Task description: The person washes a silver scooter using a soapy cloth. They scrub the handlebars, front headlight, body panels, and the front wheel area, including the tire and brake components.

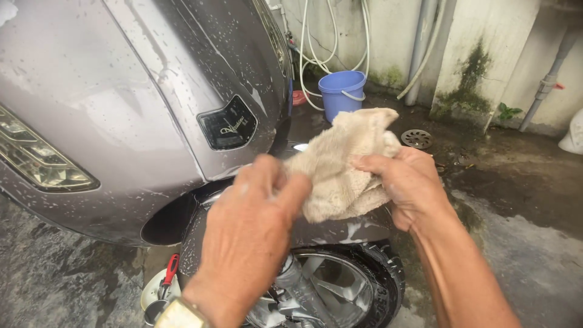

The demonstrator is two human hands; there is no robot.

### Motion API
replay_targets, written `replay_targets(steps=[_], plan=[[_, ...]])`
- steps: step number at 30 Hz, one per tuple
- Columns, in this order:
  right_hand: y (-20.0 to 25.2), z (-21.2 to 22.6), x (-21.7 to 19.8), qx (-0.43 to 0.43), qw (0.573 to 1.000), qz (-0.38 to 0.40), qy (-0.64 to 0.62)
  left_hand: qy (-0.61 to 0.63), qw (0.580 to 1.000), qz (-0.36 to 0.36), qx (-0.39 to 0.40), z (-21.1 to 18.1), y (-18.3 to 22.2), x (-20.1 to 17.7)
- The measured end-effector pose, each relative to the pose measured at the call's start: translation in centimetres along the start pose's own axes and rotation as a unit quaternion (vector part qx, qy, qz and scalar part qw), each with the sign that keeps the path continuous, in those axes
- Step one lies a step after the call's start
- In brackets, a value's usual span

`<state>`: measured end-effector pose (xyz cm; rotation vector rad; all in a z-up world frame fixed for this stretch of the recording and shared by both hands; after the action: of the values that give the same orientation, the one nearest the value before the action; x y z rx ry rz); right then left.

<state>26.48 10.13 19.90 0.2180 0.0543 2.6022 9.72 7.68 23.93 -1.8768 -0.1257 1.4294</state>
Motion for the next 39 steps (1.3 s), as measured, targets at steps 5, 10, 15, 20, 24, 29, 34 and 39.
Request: replay_targets(steps=[5, 10, 15, 20, 24, 29, 34, 39], plan=[[-0.5, -1.2, -0.4, 0.047, 0.997, -0.05, 0.038, -0.155, 0.966, -0.048, 0.201, -0.6, 1.9, 0.3], [-0.1, -0.5, 0.0, 0.091, 0.992, -0.032, 0.085, -0.097, 0.982, 0.015, 0.16, -0.1, 1.3, -0.5], [-1.6, -0.8, -0.8, 0.035, 0.985, 0.015, -0.166, 0.211, 0.977, 0.007, 0.006, 0.9, -0.5, -1.5], [-3.0, -2.6, -2.7, -0.091, 0.956, -0.101, 0.26, -0.176, 0.976, 0.017, 0.13, -0.2, 0.5, 0.6], [-1.7, -0.6, -2.6, -0.098, 0.926, -0.064, 0.358, -0.201, 0.949, -0.158, 0.187, -1.4, 0.9, -1.9], [0.6, -0.1, 0.8, -0.23, 0.903, 0.107, 0.348, -0.156, 0.976, 0.026, 0.149, 1.0, 2.4, 1.4], [1.5, -2.2, 3.5, -0.191, 0.877, 0.191, 0.398, -0.11, 0.98, -0.088, 0.144, 2.7, 2.7, 0.4], [1.2, -2.5, 3.4, -0.162, 0.929, 0.038, 0.331, -0.031, 0.987, -0.062, 0.144, 4.0, 4.8, 1.8]])
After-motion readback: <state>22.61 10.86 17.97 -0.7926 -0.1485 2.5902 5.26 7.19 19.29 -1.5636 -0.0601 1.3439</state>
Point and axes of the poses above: each hand's wrist, its own y-axis away from the middle knuckle, its own x-axis out of the palm, z = x × y, the point moved 5 cm from there along -y, towards the middle knuckle, and after that the axes turned 9 degrees about -x, right-handed, at the moved point
